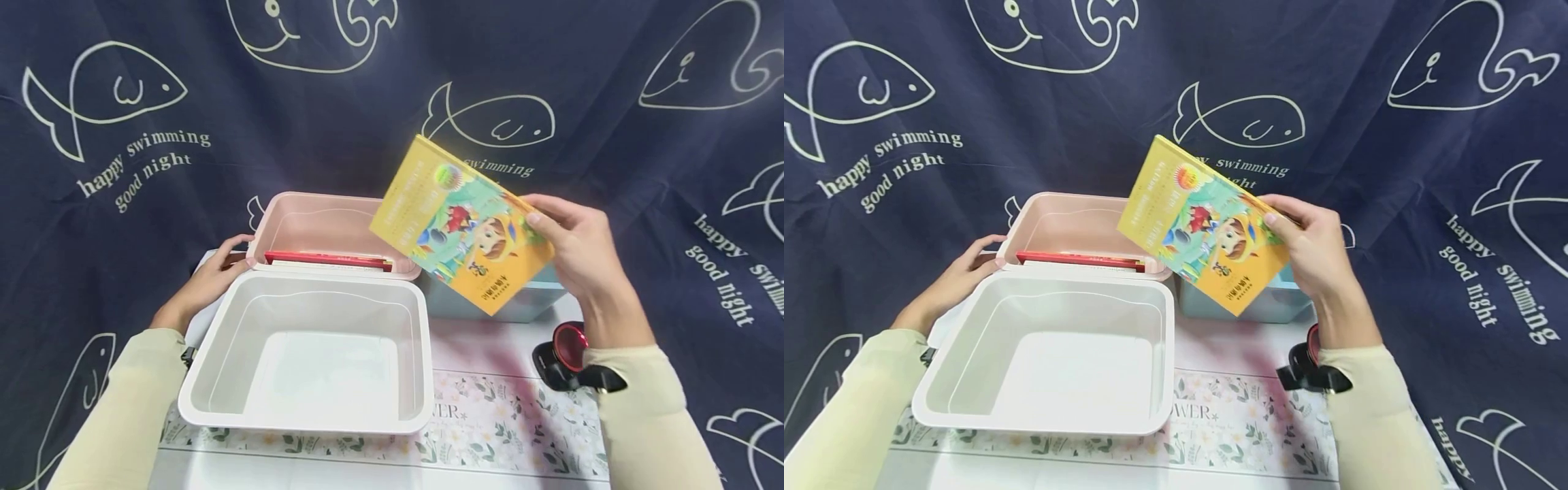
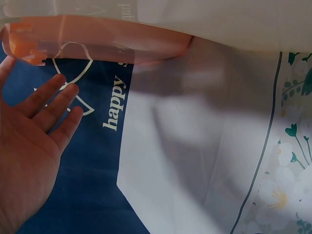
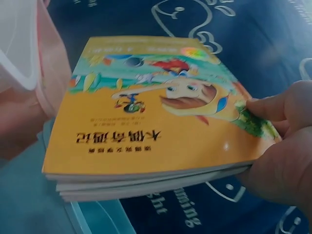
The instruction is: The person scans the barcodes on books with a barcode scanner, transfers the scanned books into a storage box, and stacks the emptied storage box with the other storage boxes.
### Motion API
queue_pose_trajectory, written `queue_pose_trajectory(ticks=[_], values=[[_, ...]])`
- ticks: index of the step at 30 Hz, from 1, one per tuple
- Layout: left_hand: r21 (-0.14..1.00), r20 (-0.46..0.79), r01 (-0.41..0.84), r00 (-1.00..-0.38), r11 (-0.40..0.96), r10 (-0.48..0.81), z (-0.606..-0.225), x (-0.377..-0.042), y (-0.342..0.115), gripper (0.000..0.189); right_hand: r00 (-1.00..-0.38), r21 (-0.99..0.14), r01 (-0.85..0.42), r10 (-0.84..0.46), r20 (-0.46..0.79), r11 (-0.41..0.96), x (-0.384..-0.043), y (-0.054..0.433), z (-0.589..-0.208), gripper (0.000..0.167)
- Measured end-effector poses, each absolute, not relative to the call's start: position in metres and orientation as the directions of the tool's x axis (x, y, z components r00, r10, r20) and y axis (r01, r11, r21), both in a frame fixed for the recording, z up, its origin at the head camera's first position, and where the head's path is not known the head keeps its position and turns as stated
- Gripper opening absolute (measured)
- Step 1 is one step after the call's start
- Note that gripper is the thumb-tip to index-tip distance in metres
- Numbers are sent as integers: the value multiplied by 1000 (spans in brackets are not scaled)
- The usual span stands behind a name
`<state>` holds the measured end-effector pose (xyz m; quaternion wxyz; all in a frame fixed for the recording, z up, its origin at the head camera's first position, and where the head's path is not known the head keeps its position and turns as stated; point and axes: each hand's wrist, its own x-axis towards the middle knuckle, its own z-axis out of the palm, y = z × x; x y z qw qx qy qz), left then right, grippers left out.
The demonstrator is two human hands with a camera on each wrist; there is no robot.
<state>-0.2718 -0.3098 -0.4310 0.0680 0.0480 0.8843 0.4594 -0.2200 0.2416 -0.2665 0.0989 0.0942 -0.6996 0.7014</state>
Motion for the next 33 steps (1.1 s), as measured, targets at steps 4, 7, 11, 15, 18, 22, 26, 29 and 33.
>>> queue_pose_trajectory(ticks=[4, 7, 11, 15, 18, 22, 26, 29, 33], values=[[821, -71, 25, -987, 570, 146, -431, -272, -310, 72, -962, -958, -274, -26, 273, 88, -245, 219, -263, 20], [822, -72, 23, -987, 569, 144, -431, -273, -311, 72, -958, -951, -285, -52, 281, 117, -263, 203, -261, 20], [815, -72, 24, -987, 578, 142, -431, -274, -312, 71, -951, -944, -305, -84, 296, 126, -285, 182, -259, 21], [814, -80, 14, -988, 580, 135, -432, -274, -313, 70, -943, -934, -323, -133, 304, 152, -303, 161, -259, 22], [817, -76, 17, -987, 576, 138, -433, -274, -313, 70, -942, -933, -318, -168, 291, 169, -315, 147, -263, 23], [821, -57, 39, -987, 570, 150, -434, -275, -313, 68, -947, -935, -301, -178, 269, 187, -328, 132, -272, 24], [822, -64, 34, -986, 568, 152, -433, -276, -313, 68, -942, -925, -316, -186, 279, 213, -337, 119, -277, 24], [824, -73, 26, -986, 566, 151, -434, -278, -313, 68, -935, -907, -336, -202, 290, 254, -341, 110, -280, 24], [826, -80, 17, -986, 564, 147, -436, -279, -313, 68, -931, -890, -347, -227, 287, 296, -344, 100, -285, 24]])
